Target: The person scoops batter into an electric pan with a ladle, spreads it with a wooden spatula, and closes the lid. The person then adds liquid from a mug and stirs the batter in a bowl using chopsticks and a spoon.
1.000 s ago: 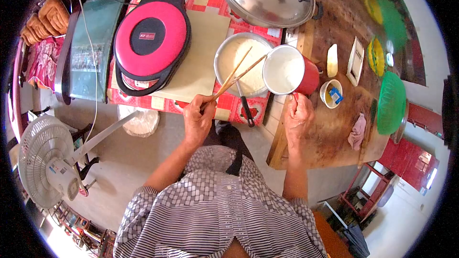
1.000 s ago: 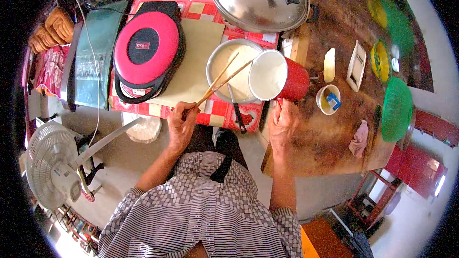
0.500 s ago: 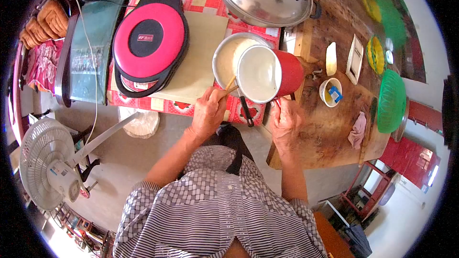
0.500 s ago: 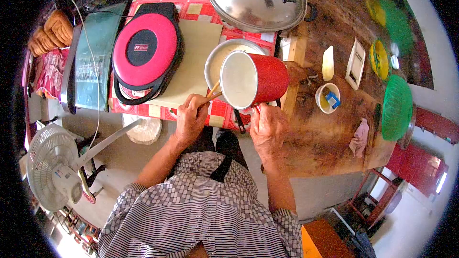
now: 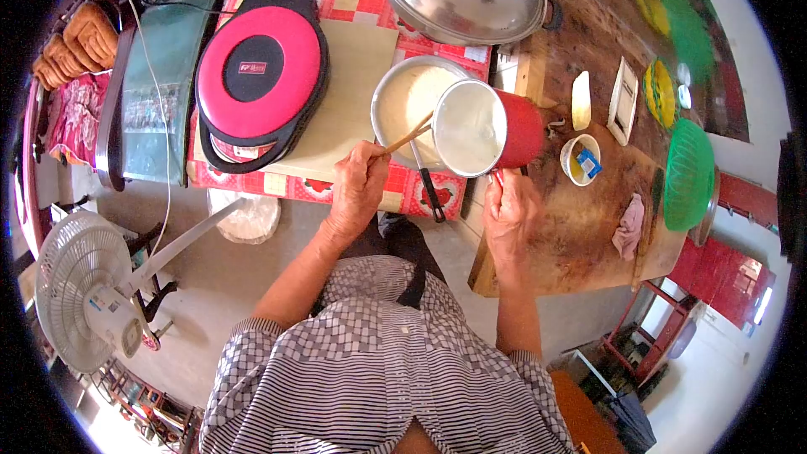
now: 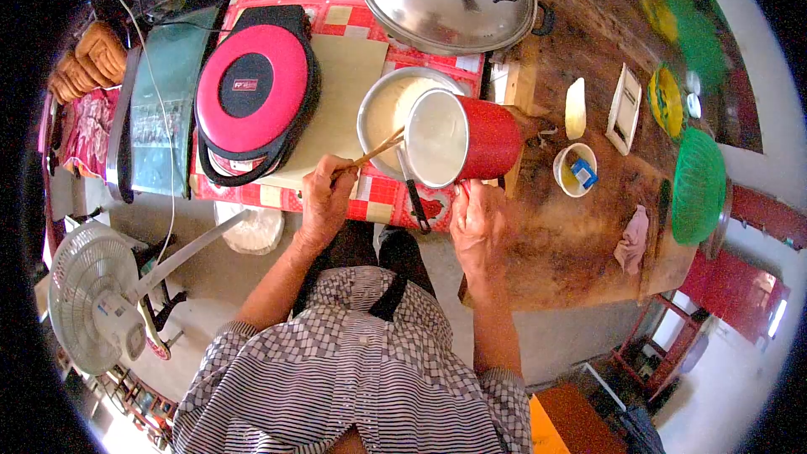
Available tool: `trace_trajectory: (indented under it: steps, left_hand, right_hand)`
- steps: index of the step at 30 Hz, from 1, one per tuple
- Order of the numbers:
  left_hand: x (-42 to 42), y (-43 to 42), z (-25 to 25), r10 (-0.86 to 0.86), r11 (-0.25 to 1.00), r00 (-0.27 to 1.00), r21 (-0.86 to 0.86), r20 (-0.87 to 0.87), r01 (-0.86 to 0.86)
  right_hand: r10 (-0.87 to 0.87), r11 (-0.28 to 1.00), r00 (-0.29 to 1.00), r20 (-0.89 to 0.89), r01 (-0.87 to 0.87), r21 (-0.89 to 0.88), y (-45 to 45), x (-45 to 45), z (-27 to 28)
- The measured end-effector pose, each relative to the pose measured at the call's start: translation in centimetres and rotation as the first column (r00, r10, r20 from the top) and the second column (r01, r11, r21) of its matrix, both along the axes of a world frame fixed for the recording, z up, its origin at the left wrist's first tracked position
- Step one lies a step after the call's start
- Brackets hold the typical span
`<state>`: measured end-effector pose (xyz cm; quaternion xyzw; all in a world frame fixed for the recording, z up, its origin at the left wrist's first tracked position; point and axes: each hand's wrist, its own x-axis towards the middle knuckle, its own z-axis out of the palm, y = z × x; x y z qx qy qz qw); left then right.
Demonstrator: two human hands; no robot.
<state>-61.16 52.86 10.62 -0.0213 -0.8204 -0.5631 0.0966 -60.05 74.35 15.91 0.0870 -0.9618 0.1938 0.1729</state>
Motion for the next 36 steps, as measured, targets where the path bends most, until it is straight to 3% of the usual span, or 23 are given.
trace_trajectory:
  steps: [3,5,9,15,21,24,27,30,32,34,36]
  left_hand:
    - [0.4,-0.4,0.1,-0.002,0.997,0.992,0.071,0.123,-0.007]
    - [0.6,-0.5,-0.2,0.01,0.938,0.944,0.325,0.33,-0.123]
    - [0.4,-1.0,-0.1,-0.152,0.6,0.825,0.714,0.545,-0.361]
    - [1.1,-1.9,-0.6,-0.366,0.404,0.647,0.74,0.669,-0.537]
    - [2.2,-2.2,-2.7,-0.675,0.136,0.451,0.698,0.585,-0.703]
    - [2.4,-1.4,-2.2,-0.706,0.094,0.475,0.735,0.524,-0.671]
    - [2.5,-1.3,-1.9,-0.7,0.121,0.483,0.753,0.526,-0.647]
    - [2.7,-1.7,-1.5,-0.706,0.15,0.5,0.795,0.502,-0.588]
    - [3.1,-1.9,-1.8,-0.684,0.177,0.507,0.794,0.524,-0.582]
    - [3.3,-1.8,-2.3,-0.659,0.217,0.506,0.784,0.557,-0.581]
    - [3.6,-1.6,-2.9,-0.629,0.266,0.495,0.764,0.6,-0.588]
  right_hand:
    - [-0.029,1.0,0.999,-0.041,0.03,0.005,0.7,-0.4,-1.1]
    - [-0.042,0.998,0.997,-0.07,0.044,0.037,0.7,-0.5,-1.0]
    - [-0.017,0.999,0.999,-0.042,0.019,0.046,0.4,-0.7,0.0]
    - [-0.111,0.994,0.993,-0.042,0.112,0.01,1.0,-1.1,-0.8]
    - [0.006,0.999,1.0,-0.003,-0.006,0.052,0.2,-0.4,0.3]
    - [-0.003,1.0,1.0,-0.005,0.003,-0.026,-0.1,-0.1,-0.3]
    - [-0.153,0.979,0.988,0.032,0.156,-0.133,0.4,0.0,-1.0]
    - [-0.332,0.83,0.926,0.182,0.378,-0.411,1.3,1.0,-1.0]
    - [-0.339,0.737,0.92,0.197,0.39,-0.552,3.7,2.0,-2.0]
    - [-0.442,0.446,0.832,0.335,0.528,-0.723,5.3,3.7,-1.6]
    - [-0.481,0.266,0.797,0.366,0.53,-0.805,6.9,5.8,-1.4]
